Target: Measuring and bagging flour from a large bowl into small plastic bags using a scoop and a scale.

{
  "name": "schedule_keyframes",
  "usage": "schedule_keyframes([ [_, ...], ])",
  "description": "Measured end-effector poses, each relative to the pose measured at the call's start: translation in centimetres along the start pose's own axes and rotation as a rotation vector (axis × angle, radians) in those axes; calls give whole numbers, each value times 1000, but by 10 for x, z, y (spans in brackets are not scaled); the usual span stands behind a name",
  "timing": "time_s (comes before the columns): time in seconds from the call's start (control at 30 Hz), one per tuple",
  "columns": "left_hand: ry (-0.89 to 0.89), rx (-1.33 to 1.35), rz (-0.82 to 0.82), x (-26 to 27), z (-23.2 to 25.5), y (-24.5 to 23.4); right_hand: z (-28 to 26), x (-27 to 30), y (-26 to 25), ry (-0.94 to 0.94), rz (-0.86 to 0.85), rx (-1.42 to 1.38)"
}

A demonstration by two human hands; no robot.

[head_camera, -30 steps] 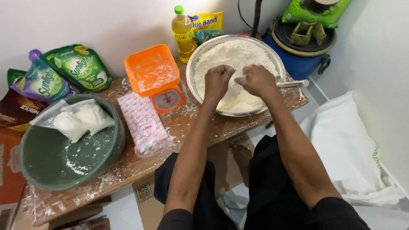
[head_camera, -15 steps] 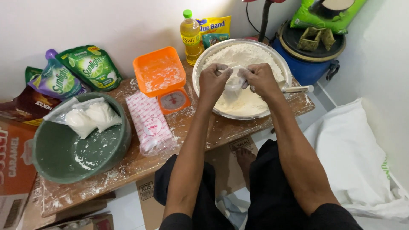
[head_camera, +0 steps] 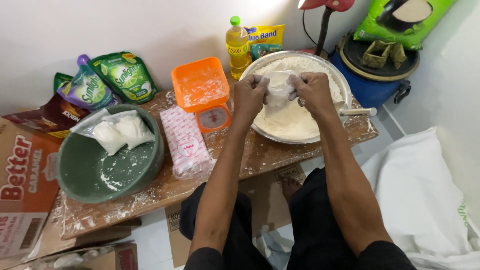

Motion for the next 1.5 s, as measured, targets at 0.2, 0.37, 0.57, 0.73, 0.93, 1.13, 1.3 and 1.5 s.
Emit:
schedule_keyframes([
  [0.2,137,-86,11,-12,31,-19,-34,4,19,-42,-9,-47],
  [0.37,174,-59,38,-12,68,-39,-64,7,38,-95,-37,-30],
  [0.57,197,-7,108,-17,91,-76,-96,5,72,-248,-106,58],
  [0.73,229,-23,140,-26,103,-105,-122,11,98,-307,-166,67],
  [0.93,265,23,177,-30,135,-143,-152,17,133,-382,-224,37],
  [1.13,258,-4,239,-38,142,-176,-154,11,168,-392,-245,43],
  [1.3,168,22,261,-61,113,-193,-122,-10,198,-366,-240,203],
  [1.5,72,36,279,-74,91,-196,-86,-28,219,-316,-259,246],
])
Point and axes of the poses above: each hand's wrist, its own x-axis away from the middle knuckle, its own y-axis out of the palm, z = x × y, the point moved 10 cm from there along -x, towards the middle knuckle, and after that the axes turned 8 degrees about z, right-handed, at the moved point
